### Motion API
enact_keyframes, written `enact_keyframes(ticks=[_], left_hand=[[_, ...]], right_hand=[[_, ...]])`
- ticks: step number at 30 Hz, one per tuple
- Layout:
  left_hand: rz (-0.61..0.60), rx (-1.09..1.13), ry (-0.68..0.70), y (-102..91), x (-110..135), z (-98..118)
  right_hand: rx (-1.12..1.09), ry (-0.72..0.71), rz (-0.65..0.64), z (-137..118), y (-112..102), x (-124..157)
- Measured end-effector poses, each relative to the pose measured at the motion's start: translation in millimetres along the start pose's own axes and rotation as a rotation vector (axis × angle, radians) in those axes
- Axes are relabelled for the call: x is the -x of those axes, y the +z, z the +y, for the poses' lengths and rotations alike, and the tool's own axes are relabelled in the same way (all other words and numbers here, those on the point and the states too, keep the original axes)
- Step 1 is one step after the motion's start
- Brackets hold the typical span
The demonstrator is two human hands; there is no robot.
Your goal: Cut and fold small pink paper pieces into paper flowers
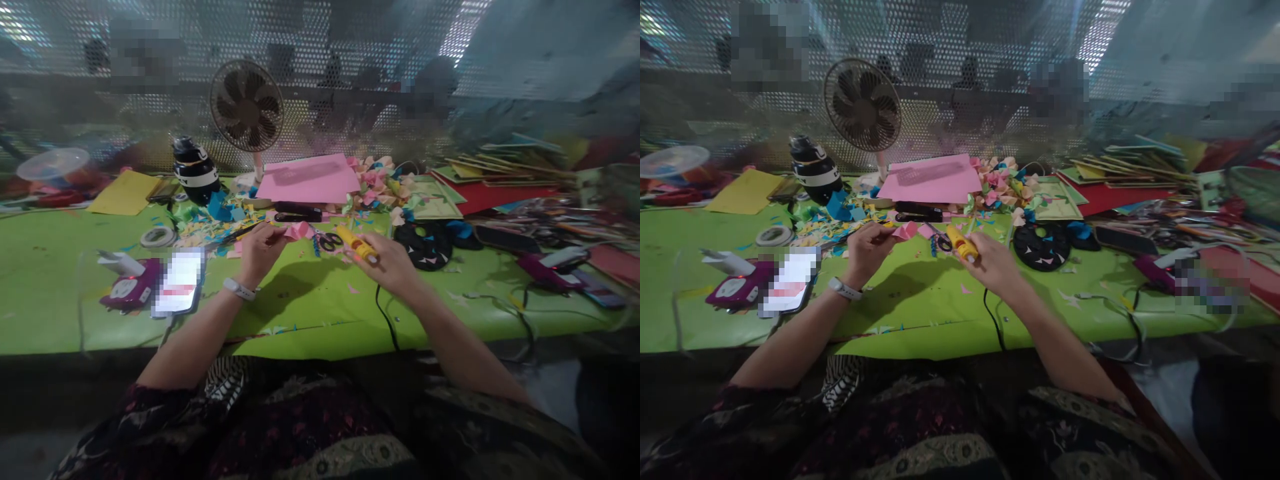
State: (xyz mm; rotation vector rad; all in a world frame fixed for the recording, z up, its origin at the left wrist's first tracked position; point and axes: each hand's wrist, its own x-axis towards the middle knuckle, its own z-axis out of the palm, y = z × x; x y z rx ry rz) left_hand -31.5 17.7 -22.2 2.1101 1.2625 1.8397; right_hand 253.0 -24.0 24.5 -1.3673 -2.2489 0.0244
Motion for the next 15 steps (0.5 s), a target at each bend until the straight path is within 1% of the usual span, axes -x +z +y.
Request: enact_keyframes(ticks=[2,4,7,9,11,13,15], left_hand=[[-0.006,-0.004,-0.024,0.3,0,-2],[-0.027,-0.001,-0.043,0.5,0,-4],[-0.054,-0.001,-0.047,0.6,1,-6],[-0.061,-0.017,-0.037,0.5,1,-7],[-0.063,-0.027,-0.039,0.6,1,-7],[-0.066,-0.019,-0.054,0.8,1,-9],[-0.06,-0.007,-0.066,1.3,1,-10]], right_hand=[[0.102,0.117,0.011,23,-10,2],[0.207,0.29,0.016,52,-18,5],[0.28,0.526,-0.038,96,-25,9],[0.257,0.592,-0.051,120,-27,12],[0.217,0.603,-0.036,137,-28,15],[0.183,0.594,-0.029,148,-29,19],[0.176,0.597,-0.035,151,-32,21]])
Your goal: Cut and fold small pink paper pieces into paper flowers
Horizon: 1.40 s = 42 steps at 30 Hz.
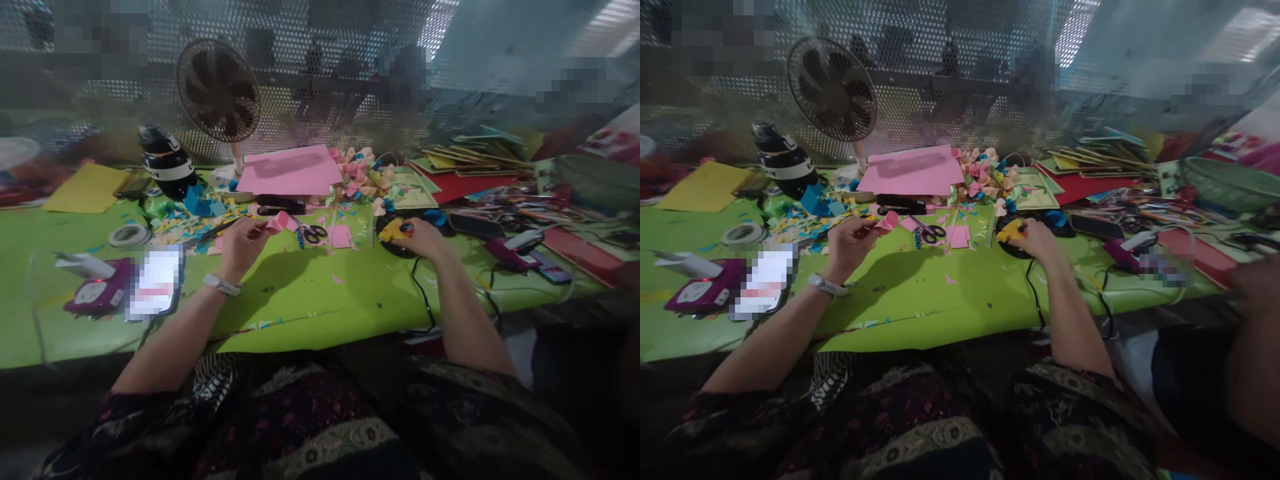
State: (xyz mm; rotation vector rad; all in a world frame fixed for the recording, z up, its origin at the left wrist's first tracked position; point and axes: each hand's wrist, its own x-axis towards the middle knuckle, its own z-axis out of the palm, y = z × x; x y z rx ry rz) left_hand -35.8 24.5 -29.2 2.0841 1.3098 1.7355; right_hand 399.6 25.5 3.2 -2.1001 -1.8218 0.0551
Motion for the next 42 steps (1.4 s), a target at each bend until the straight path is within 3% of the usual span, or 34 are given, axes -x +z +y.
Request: enact_keyframes(ticks=[4,6,13,17,24,30,42], left_hand=[[-0.002,0.013,-0.014,1.2,-1,-4],[-0.023,0.022,-0.022,1.5,-1,-5],[-0.065,0.072,-0.135,0.0,-3,-8],[-0.073,0.162,-0.35,-0.7,-4,-7],[-0.131,0.33,-0.683,-0.7,-9,11],[-0.169,0.437,-0.899,0.7,-10,12],[-0.221,0.365,-0.877,2.4,-5,11]], right_hand=[[0.061,-0.018,0.069,-15,-7,7],[0.012,-0.139,0.109,-39,-6,11],[-0.095,-0.67,-0.203,-174,33,15],[0.033,-0.805,-0.309,-219,51,10],[0.073,-0.785,-0.355,-223,77,10],[0.02,-0.79,-0.334,-226,81,15],[-0.318,-0.71,-0.285,-217,82,15]])
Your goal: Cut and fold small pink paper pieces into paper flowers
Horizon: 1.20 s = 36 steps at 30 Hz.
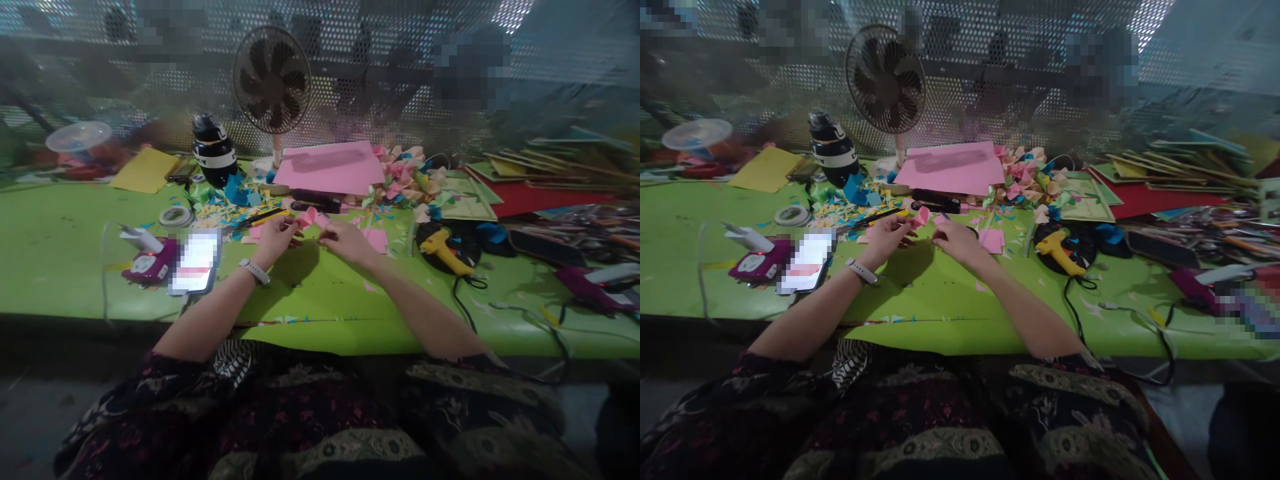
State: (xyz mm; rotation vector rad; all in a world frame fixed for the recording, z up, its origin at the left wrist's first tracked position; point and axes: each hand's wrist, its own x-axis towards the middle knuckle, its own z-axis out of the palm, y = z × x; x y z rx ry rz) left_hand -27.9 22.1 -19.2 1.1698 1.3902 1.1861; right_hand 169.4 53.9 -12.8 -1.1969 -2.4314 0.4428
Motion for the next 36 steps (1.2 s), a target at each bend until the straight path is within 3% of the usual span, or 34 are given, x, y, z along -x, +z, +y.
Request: enact_keyframes(ticks=[6,10,14,18,21,25,36], left_hand=[[0.002,-0.127,0.166,-0.4,-5,-12],[-0.004,-0.483,0.316,-7.6,-8,-16],[-0.082,-0.813,0.376,-11.1,-2,-10],[-0.079,-0.775,0.434,-11.3,4,2],[-0.059,-0.685,0.574,-10.6,6,6],[-0.14,-0.656,0.718,-7.9,8,7],[-0.191,-0.624,0.706,-5.6,13,11]], right_hand=[[-0.228,0.121,0.072,-13,-3,6],[-0.313,0.114,0.075,-20,-14,10],[-0.286,0.107,0.108,-20,-22,11],[-0.209,0.079,0.15,-18,-23,10],[-0.163,0.059,0.157,-18,-23,10],[-0.096,0.018,0.143,-19,-22,10],[-0.015,-0.05,0.124,-22,-20,13]])
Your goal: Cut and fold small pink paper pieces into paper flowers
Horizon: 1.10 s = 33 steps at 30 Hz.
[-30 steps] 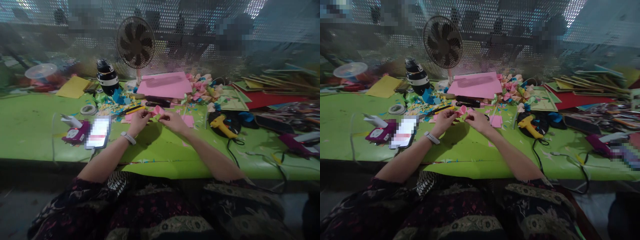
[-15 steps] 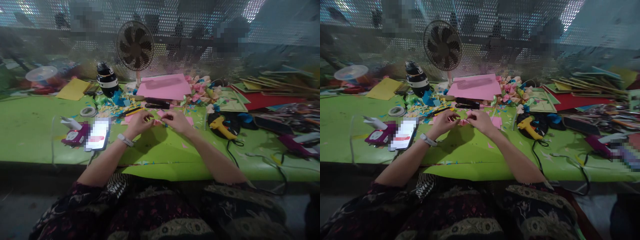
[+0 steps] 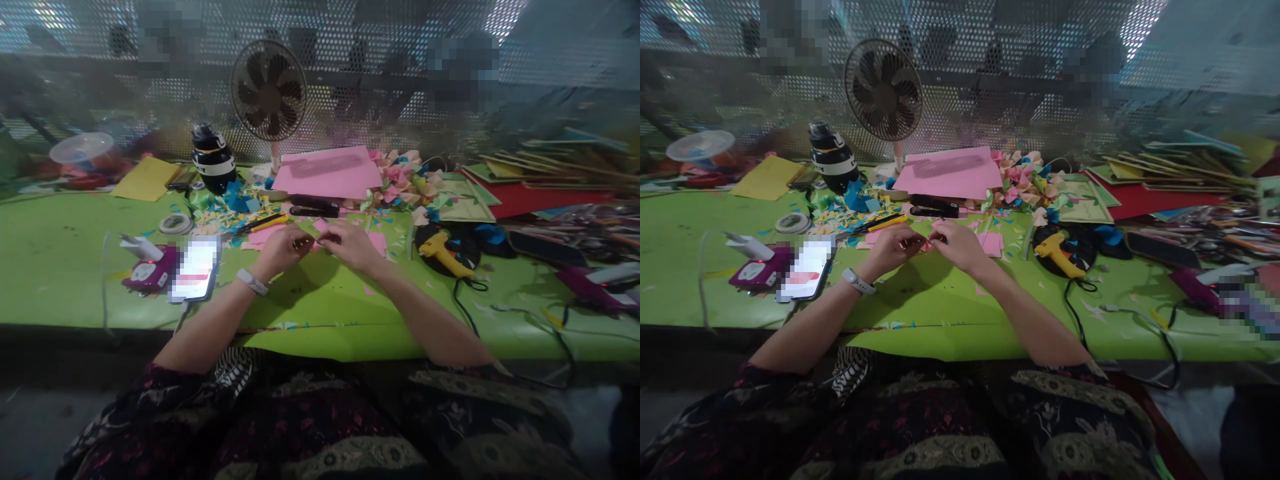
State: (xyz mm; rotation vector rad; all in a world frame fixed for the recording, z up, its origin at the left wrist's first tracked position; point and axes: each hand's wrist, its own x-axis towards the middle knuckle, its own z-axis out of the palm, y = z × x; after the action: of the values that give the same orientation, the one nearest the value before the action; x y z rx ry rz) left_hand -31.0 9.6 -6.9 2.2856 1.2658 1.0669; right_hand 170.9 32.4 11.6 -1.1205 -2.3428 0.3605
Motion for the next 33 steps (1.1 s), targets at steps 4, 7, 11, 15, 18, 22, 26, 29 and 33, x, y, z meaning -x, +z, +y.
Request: enact_keyframes(ticks=[4,7,11,15,18,22,26,29,33], left_hand=[[0.011,0.041,-0.024,-0.9,-1,0],[0.028,0.097,-0.035,-1.0,-1,1],[0.029,0.131,-0.023,-1.1,-1,1],[0.016,0.156,-0.065,-1.9,-1,2],[0.012,0.184,-0.089,-2.6,-2,2],[0.008,0.202,-0.104,-3.2,-1,4],[0.012,0.226,-0.115,-2.7,-1,5],[0.012,0.233,-0.116,-1.9,-1,6],[0.001,0.235,-0.121,-3.3,-3,6]], right_hand=[[-0.1,0.032,0.069,5,-5,-2],[-0.25,0.057,0.016,11,-7,-3],[-0.417,0.08,-0.094,17,-5,-5],[-0.485,0.066,-0.122,17,-4,-4],[-0.494,0.048,-0.101,17,-4,-4],[-0.443,0.043,-0.064,15,-4,-4],[-0.403,0.041,-0.05,13,-5,-4],[-0.419,0.05,-0.055,12,-4,-3],[-0.468,0.079,-0.091,14,-3,-4]])
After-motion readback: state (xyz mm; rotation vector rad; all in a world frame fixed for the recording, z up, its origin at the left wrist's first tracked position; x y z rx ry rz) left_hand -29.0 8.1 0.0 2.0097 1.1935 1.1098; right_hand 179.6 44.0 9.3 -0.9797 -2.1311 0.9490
